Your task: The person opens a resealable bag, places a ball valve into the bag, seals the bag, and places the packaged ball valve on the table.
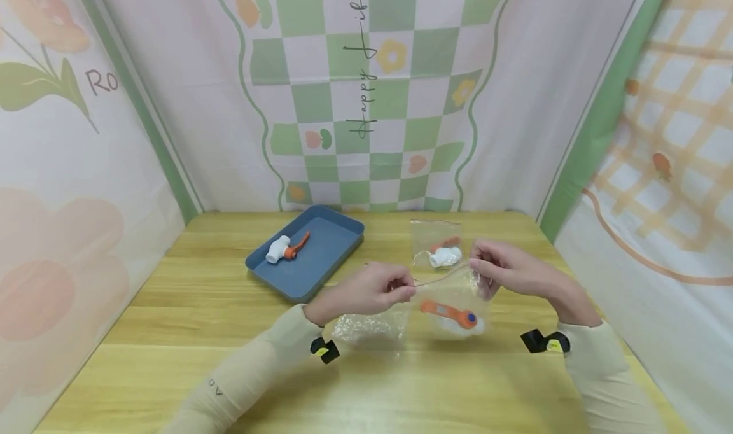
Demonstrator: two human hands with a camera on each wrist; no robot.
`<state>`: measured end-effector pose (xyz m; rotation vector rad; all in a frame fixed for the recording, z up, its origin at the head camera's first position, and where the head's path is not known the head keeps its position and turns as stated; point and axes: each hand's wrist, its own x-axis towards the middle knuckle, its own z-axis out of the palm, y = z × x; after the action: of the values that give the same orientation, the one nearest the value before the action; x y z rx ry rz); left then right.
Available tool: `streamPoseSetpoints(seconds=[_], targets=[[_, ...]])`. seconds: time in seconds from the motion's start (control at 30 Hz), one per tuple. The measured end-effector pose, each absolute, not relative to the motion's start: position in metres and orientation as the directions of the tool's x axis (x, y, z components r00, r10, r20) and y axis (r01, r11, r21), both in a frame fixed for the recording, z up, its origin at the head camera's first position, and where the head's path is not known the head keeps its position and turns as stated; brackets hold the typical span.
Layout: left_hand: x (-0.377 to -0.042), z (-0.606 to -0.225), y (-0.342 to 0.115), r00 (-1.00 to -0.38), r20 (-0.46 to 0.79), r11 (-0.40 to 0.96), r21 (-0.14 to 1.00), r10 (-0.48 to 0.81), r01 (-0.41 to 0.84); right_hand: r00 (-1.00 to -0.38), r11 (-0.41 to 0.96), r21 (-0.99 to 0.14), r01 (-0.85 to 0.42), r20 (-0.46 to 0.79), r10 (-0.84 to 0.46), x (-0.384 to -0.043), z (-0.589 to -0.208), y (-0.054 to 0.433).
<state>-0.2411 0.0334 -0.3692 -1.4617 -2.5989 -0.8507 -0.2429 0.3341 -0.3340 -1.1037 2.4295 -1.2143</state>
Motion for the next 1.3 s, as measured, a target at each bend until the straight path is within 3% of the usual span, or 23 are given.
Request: streamPoseSetpoints(seconds=[0.23,0.67,0.83,1.3], targets=[[-0.239,-0.381,0.052,-0.531,0.191,0.413,0.436,0.826,0.799,-0.710,0.469,-0.801,-0.372,-0.079,-0.699,-0.245,-0.347,0.350],[-0.285,-0.411,0.071,-0.718,0.046,0.562,0.589,0.694,0.581,-0.769,0.511,-0.846,-0.151,-0.224,-0.598,-0.287,-0.394,0.369],[-0.300,-0.424,0.063,-0.756,0.009,0.598,0.606,0.654,0.524,-0.798,0.521,-0.853,-0.039,-0.288,-0.530,-0.303,-0.412,0.373],[-0.316,-0.428,0.017,-0.774,-0.054,0.720,0.413,0.631,0.559,-0.836,0.676,-0.737,0.030,-0.389,-0.388,-0.335,-0.436,0.385]])
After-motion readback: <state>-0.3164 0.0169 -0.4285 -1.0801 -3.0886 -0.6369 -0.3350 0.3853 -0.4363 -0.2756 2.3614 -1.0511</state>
